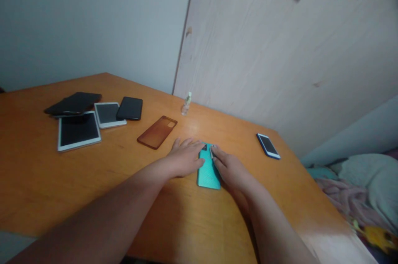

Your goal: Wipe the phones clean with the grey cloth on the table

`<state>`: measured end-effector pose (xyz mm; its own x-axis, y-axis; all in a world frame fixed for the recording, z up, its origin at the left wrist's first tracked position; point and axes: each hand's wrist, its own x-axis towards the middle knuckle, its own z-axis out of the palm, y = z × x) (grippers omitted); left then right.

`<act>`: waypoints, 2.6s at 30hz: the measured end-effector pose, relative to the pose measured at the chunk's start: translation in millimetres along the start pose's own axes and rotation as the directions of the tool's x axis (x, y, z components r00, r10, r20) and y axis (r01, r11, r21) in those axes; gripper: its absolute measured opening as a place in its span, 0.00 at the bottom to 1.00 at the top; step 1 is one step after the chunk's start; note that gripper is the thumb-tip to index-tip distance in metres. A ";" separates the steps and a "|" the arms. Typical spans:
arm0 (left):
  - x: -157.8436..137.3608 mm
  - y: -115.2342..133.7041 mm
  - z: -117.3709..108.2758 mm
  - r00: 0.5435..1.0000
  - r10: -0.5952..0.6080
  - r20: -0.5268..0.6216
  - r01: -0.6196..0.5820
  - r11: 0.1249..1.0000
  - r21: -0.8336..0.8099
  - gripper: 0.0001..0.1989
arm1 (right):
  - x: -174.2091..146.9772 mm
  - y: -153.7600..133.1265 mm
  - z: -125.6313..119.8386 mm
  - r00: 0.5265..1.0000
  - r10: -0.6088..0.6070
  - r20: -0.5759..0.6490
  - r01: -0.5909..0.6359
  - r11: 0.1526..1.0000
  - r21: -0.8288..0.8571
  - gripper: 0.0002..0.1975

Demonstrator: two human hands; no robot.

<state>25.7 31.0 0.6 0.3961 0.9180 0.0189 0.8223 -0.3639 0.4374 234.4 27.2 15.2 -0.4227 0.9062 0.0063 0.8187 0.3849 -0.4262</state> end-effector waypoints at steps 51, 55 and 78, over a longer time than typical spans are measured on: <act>-17.1 11.1 -22.4 0.999 0.011 -0.040 -0.003 0.981 0.194 0.31 | 4.5 0.5 0.9 0.964 0.049 -0.260 -0.056 0.998 -0.020 0.13; -17.5 12.2 -26.2 0.999 -0.009 -0.031 0.016 0.979 0.203 0.24 | -6.6 -20.9 4.6 0.978 -0.101 -0.185 0.090 0.993 -0.071 0.17; -11.9 4.8 -16.2 0.988 0.146 -0.057 -0.143 0.988 0.055 0.26 | -5.1 -15.6 -13.4 0.979 0.180 -0.100 -0.196 0.962 -0.188 0.25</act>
<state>18.3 20.8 17.0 0.4881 0.8625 0.1335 0.7785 -0.4993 0.3803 229.0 19.0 33.9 -0.2275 0.9736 0.0201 0.9438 0.2255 -0.2415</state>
